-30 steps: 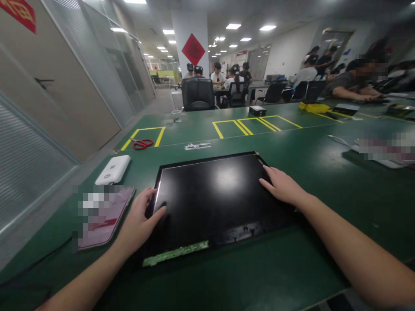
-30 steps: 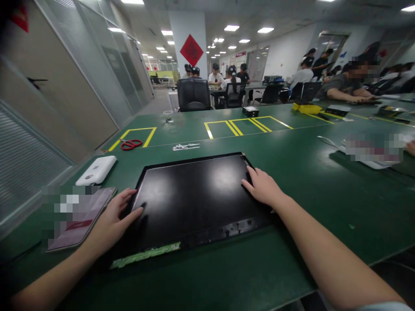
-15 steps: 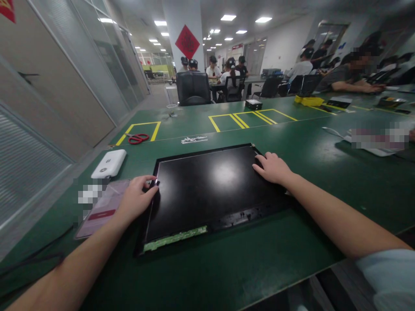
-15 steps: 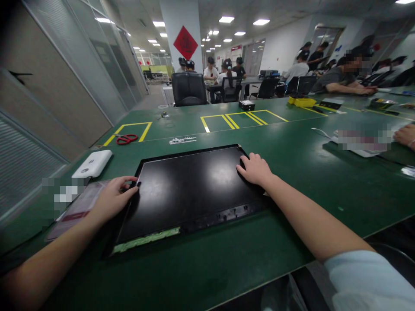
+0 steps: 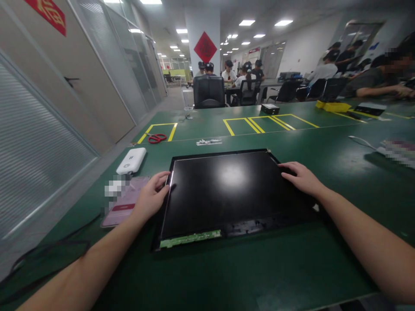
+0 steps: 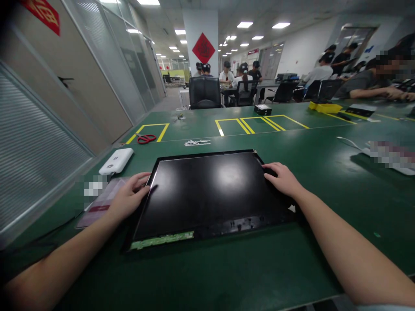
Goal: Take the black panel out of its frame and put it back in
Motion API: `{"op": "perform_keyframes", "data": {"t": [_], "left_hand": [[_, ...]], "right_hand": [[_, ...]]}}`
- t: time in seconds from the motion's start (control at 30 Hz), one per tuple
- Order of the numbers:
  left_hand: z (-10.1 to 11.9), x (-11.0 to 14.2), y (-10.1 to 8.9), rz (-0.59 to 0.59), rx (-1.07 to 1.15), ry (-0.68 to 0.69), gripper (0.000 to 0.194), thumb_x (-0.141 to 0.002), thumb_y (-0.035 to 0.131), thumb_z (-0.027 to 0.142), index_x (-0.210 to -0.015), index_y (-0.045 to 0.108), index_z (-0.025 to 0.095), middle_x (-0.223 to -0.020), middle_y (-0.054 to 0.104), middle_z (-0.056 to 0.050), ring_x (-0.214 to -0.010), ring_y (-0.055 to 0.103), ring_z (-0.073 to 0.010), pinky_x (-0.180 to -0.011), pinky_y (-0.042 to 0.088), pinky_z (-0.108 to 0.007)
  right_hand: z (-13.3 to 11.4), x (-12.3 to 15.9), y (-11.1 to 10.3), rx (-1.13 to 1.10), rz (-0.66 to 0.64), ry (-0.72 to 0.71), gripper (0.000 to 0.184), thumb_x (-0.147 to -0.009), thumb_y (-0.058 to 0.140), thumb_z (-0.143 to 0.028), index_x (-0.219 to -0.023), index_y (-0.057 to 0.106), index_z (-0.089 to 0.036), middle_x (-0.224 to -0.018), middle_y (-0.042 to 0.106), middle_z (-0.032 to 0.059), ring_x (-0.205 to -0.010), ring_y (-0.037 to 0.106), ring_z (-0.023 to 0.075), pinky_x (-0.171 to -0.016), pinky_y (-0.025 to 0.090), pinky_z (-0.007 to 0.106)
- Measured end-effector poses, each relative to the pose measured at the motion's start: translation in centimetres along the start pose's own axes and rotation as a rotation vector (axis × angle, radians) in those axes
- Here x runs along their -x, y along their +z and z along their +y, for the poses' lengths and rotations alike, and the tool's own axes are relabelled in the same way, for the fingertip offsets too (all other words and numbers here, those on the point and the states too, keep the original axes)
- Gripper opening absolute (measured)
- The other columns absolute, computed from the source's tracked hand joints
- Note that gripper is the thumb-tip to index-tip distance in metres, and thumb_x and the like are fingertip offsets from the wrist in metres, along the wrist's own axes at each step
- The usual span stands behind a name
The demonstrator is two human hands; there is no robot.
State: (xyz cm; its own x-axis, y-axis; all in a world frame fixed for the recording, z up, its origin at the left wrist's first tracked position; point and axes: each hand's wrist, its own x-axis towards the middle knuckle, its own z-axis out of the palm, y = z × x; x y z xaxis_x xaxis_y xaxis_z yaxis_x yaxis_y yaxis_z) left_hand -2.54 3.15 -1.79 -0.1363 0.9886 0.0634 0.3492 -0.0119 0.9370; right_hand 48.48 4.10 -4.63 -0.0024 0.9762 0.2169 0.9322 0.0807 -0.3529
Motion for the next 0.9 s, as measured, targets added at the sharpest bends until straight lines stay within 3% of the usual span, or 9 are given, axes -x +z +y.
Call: {"op": "perform_keyframes", "data": {"t": [0.13, 0.33, 0.63, 0.9], "left_hand": [[0.5, 0.4, 0.5, 0.103, 0.299, -0.089, 0.049, -0.069, 0.076, 0.02, -0.115, 0.061, 0.022, -0.125, 0.076, -0.012, -0.112, 0.073, -0.0279, -0.088, 0.061, -0.037], [0.3, -0.1, 0.5, 0.165, 0.43, -0.172, 0.042, -0.074, 0.073, 0.013, -0.113, 0.062, 0.021, -0.138, 0.069, -0.013, -0.115, 0.072, -0.0265, -0.087, 0.062, -0.034], [-0.2, -0.4, -0.2, 0.103, 0.549, -0.259, 0.054, -0.074, 0.078, 0.011, -0.124, 0.061, 0.022, -0.132, 0.072, -0.011, -0.095, 0.078, -0.0225, -0.07, 0.063, -0.028], [-0.3, -0.1, 0.3, 0.178, 0.573, -0.285, 0.053, -0.073, 0.081, 0.015, -0.123, 0.064, 0.021, -0.111, 0.078, -0.007, -0.07, 0.075, -0.0164, -0.059, 0.059, -0.024]], "right_hand": [[0.5, -0.1, 0.3, -0.031, 0.027, 0.046, 0.049, -0.086, 0.05, -0.044, -0.122, 0.074, -0.02, -0.13, 0.067, 0.0142, -0.126, 0.059, 0.0326, -0.116, 0.04, 0.05], [0.6, -0.4, 1.0, -0.059, 0.066, 0.106, 0.048, -0.082, 0.053, -0.043, -0.118, 0.075, -0.022, -0.127, 0.068, 0.0141, -0.124, 0.061, 0.0318, -0.113, 0.044, 0.05], [1.1, -0.9, 2.0, -0.041, 0.083, 0.057, 0.046, -0.082, 0.054, -0.044, -0.117, 0.076, -0.026, -0.127, 0.07, 0.0128, -0.126, 0.06, 0.0341, -0.114, 0.042, 0.056], [0.8, -0.5, 1.6, -0.024, 0.074, 0.036, 0.046, -0.085, 0.05, -0.046, -0.117, 0.076, -0.026, -0.129, 0.069, 0.0121, -0.125, 0.06, 0.0333, -0.114, 0.042, 0.055]]}}
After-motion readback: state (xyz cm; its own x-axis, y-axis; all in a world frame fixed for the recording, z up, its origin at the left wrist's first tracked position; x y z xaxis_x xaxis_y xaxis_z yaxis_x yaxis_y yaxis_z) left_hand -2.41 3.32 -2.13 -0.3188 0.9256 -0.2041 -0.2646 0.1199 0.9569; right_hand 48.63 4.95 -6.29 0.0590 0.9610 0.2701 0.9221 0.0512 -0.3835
